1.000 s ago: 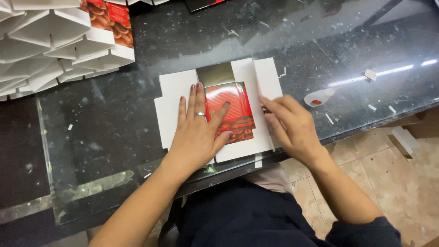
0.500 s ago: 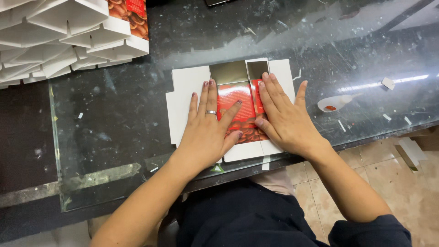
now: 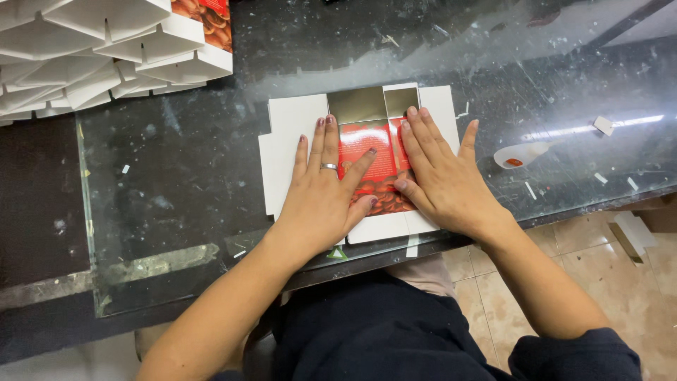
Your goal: The person assembles small rectangular boxes by applying glue to printed inserts and folding the cardboard flaps to form the box shape. Completed boxes are stacked on the left side of the table.
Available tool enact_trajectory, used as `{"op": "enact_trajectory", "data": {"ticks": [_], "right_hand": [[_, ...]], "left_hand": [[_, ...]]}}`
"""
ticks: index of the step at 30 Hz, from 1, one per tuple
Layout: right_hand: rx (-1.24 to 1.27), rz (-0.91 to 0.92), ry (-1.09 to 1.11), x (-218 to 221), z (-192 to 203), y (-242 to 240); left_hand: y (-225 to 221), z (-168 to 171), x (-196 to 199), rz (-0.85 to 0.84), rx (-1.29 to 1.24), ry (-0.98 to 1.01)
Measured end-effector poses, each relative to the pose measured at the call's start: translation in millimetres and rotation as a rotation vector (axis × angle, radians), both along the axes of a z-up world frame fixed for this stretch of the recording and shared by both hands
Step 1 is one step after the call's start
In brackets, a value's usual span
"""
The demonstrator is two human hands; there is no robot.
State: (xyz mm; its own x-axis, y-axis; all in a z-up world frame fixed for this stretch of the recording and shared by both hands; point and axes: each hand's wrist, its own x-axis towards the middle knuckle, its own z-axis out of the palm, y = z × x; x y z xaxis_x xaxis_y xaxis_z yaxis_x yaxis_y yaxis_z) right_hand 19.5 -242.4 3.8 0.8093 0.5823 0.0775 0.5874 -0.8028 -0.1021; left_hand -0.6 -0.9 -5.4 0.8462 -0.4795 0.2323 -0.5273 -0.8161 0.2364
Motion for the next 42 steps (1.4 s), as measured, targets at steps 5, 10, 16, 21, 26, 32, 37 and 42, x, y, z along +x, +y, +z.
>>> {"op": "enact_trajectory", "data": {"ticks": [5, 10, 16, 21, 26, 32, 37, 42], "right_hand": [[-0.020, -0.017, 0.028, 0, 2, 3], [-0.034, -0.036, 0.007, -1, 1, 3], [0.001, -0.046, 0.015, 0, 2, 3], [-0.003, -0.060, 0.054, -1, 1, 3], [-0.060, -0.073, 0.076, 2, 0, 2], [0.033, -0.082, 0.117, 1, -6, -2], [0.081, -0.096, 0.106, 2, -3, -3], [0.321, -0.196, 0.062, -3, 13, -17]], "left_hand": [[0, -2, 0, 0.002, 0.000, -0.017], [1, -1, 1, -0.005, 0.005, 0.013], [3, 0, 1, -0.013, 0.009, 0.028], [8, 3, 2, 0.048, -0.073, 0.102], [8, 2, 6, 0.101, -0.060, 0.108], [15, 7, 7, 0.116, -0.138, 0.184], [15, 10, 8, 0.129, -0.164, 0.182], [15, 12, 7, 0.144, -0.178, 0.192]]}}
